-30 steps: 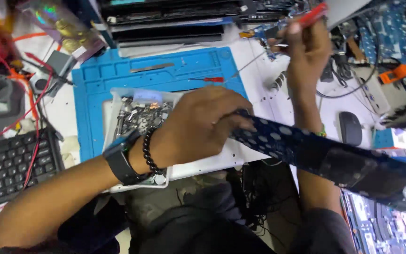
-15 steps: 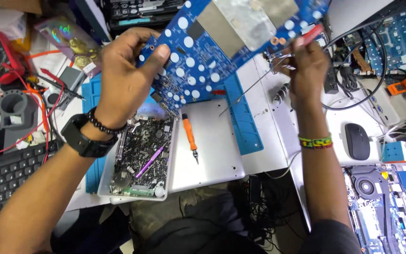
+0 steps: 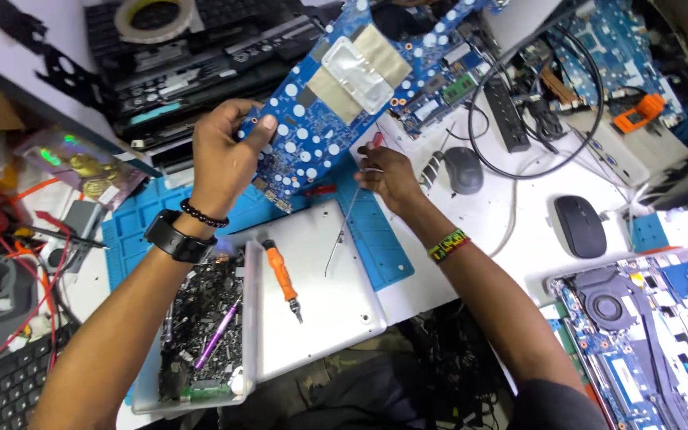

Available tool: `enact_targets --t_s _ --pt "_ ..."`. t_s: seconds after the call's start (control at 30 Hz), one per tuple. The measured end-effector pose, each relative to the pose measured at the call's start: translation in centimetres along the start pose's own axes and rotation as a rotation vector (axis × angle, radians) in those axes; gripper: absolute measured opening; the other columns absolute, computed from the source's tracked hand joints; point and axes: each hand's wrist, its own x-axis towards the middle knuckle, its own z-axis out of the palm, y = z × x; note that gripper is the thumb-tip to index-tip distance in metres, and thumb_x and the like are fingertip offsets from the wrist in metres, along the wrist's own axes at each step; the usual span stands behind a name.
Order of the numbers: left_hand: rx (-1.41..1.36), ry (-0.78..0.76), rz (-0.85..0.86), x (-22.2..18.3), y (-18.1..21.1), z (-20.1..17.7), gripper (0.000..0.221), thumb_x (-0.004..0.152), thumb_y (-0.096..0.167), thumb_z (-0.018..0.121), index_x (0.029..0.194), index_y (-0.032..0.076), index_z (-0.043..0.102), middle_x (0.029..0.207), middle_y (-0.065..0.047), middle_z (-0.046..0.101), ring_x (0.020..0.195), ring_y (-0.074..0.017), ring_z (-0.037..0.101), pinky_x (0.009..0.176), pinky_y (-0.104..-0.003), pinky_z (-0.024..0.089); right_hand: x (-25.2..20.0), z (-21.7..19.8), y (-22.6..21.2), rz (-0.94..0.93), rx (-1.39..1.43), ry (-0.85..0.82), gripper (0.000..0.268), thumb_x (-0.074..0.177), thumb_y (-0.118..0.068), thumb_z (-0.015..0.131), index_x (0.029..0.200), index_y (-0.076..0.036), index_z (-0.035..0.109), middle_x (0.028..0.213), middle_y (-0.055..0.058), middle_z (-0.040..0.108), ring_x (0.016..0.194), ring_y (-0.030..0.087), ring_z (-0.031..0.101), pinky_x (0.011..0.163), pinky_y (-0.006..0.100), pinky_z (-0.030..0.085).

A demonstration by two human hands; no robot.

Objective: Disassembling a laptop to access and remove internal components using a screwdriver

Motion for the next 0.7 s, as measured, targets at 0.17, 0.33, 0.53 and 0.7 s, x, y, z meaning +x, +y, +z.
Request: enact_targets --t_s 0.17,0.33,0.53,0.7 --pt "0.069 0.009 -0.035 0.9 -1.0 1.0 0.012 0.096 0.009 0.076 0.104 0.000 0.074 0.080 -0.010 0.072 0.075 -0.0131 0.065 0.076 -0.028 0.048 -1.4 1.0 -0.2 -0.006 0.133 -0.013 0.029 0.100 -0.027 0.070 0.106 0.001 0.065 0.084 0.013 0.069 0.068 0.029 0.078 0.058 0.036 0.069" --pt "0.225 -0.054 -0.089 4.9 -3.0 2.4 0.024 0.089 0.021 0.080 0.109 0.007 0.077 0.093 -0.012 0.075 0.094 -0.0254 0.074 0.083 -0.036 0.053 -0.7 0.8 0.9 -0.019 0.066 -0.050 0.037 0.099 -0.030 0.072 0.113 0.004 0.065 0.086 0.015 0.068 0.072 0.030 0.078 0.061 0.037 0.069" --pt "0.499 -0.210 -0.175 12.1 -3.4 6.8 0.055 0.082 0.036 0.088 0.125 0.009 0.069 0.110 -0.014 0.071 0.109 -0.0361 0.069 0.090 -0.048 0.054 -1.2 1.1 0.9 -0.039 0.074 -0.077 0.041 0.098 -0.032 0.073 0.115 0.004 0.065 0.085 0.016 0.068 0.072 0.029 0.078 0.061 0.038 0.069" --pt "0.737 -0.259 -0.054 19.3 -9.0 12.1 0.032 0.084 0.036 0.078 0.114 0.023 0.074 0.102 0.000 0.073 0.102 -0.0261 0.073 0.087 -0.044 0.057 -1.5 1.7 1.1 -0.055 0.108 -0.097 0.038 0.096 -0.031 0.076 0.108 0.004 0.066 0.082 0.017 0.067 0.068 0.029 0.077 0.059 0.037 0.068"
